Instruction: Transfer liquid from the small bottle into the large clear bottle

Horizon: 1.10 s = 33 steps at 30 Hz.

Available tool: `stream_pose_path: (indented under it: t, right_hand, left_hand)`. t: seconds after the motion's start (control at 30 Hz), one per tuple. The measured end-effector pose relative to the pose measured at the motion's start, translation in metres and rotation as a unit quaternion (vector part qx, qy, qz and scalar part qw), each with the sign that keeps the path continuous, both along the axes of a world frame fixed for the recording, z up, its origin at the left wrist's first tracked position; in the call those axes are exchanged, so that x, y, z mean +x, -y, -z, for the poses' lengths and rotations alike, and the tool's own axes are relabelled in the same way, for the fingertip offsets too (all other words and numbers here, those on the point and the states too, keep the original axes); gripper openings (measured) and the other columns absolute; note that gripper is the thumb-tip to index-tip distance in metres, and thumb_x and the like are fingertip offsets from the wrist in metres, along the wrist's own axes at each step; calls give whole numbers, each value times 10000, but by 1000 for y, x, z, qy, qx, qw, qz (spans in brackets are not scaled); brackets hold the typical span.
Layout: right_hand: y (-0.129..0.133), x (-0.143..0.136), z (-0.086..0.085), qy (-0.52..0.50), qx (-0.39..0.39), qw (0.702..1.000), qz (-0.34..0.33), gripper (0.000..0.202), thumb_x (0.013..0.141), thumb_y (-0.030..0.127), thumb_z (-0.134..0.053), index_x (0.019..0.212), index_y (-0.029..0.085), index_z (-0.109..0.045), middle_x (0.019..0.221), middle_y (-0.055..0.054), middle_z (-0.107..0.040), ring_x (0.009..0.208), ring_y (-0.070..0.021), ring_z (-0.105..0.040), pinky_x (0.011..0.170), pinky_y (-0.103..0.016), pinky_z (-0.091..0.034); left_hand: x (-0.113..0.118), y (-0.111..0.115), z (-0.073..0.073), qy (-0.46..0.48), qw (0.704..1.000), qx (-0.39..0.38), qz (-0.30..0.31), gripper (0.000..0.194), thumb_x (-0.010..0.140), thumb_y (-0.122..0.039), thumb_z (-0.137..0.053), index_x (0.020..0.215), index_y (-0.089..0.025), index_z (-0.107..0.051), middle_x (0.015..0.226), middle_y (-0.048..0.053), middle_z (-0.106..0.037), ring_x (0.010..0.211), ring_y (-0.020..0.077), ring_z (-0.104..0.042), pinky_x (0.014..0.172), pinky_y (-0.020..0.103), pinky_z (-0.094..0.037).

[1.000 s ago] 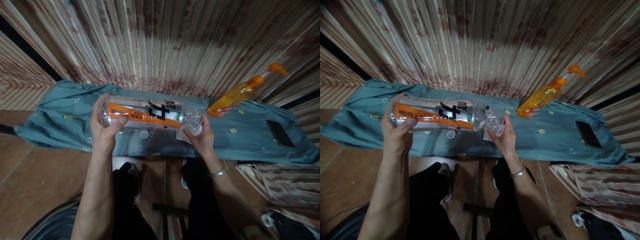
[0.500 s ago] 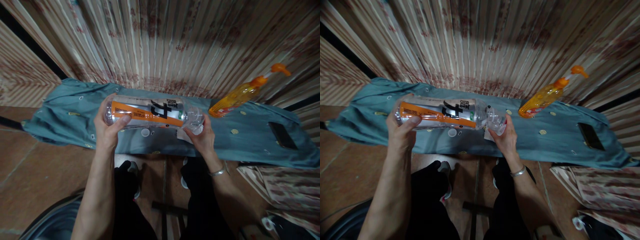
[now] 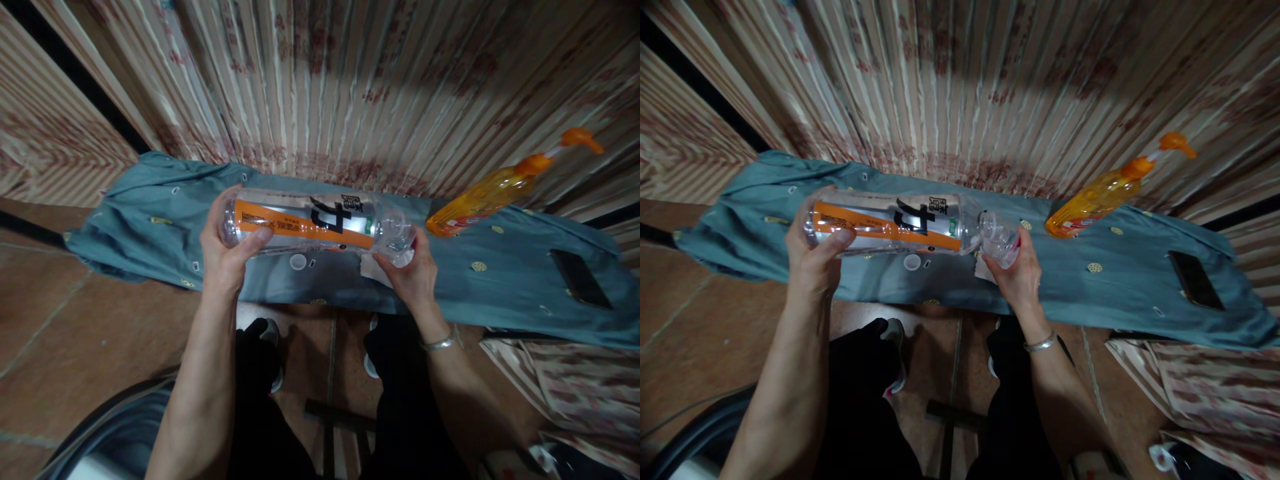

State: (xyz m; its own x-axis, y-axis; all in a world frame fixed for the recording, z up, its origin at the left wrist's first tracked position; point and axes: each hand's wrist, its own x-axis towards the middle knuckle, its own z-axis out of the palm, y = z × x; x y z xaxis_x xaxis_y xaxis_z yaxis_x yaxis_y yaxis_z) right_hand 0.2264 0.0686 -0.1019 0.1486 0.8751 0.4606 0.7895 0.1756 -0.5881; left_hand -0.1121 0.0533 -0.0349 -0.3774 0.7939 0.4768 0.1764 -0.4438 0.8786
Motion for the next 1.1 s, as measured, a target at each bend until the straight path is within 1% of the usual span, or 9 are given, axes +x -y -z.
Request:
stream_pose_path:
  t: [0.17,0.3,0.4,0.53,0.7,0.87,0.97,1.1]
  right_hand:
    - [0,0,-1,-2,3,1000,4,924,748,524,-842,1512,196,-438,1442,-187,-646,1262,-367,-665,1067,-567,-557]
    - [-1,-1,-1,-4,3,1000,7,935,742,527,-841,1510,179,-436,1433,-196,-649,1278,-380,-660,1082,-587,-545]
    - [-1,-3,0,-7,12,1000,10,950,740,572,-833,1511,183,-437,1415,-193,-667,1252,-377,-679,1056,-575,-561]
    - [0,-6,0,-12,14,1000,13,936,745,628,-812,1497,199,-455,1387,-178,-692,1181,-357,-711,1001,-537,-585]
    - [-1,-6,1,-20,6,1000,2,951,733,613,-818,1498,190,-444,1344,-182,-704,1164,-364,-711,999,-559,-576]
    - [-2,-6,1,-18,4,1000,-3,946,733,619,-821,1497,213,-436,1343,-167,-696,1151,-354,-704,982,-548,-581]
    - [-3,-7,0,-20,-4,1000,1,959,719,611,-829,1492,194,-445,1309,-169,-705,1112,-354,-709,960,-547,-586]
    - [-3,-7,1,-23,3,1000,-1,968,720,637,-819,1494,189,-446,1328,-175,-694,1122,-354,-702,967,-546,-577]
  left_hand:
    - [2,2,-3,18,1000,-8,8,742,517,-631,-918,1171,-331,-741,1214,44,-751,1167,340,-701,1115,547,-537]
    - [4,2,-2,22,1000,-3,9,763,529,-643,-909,1196,-314,-734,1216,54,-750,1163,331,-707,1107,526,-546]
    - [3,2,-1,13,1000,2,8,768,552,-622,-907,1226,-303,-723,1225,65,-744,1176,331,-713,1120,524,-539]
    - [3,3,-2,0,1000,-6,6,745,555,-587,-919,1225,-327,-720,1227,53,-745,1187,339,-712,1128,540,-536]
    - [4,5,-6,16,1000,-2,-11,745,505,-570,-940,1182,-330,-742,1185,43,-755,1142,339,-708,1089,547,-552]
    - [4,7,-7,17,1000,-17,-7,745,502,-572,-943,1174,-325,-735,1189,44,-746,1166,345,-697,1101,546,-541]
    - [3,7,-7,16,1000,-17,-9,749,501,-598,-935,1170,-328,-733,1190,42,-740,1169,346,-692,1105,548,-535]
    - [3,7,-6,9,1000,-10,-11,764,522,-636,-910,1190,-317,-720,1183,46,-732,1138,334,-694,1074,539,-547]
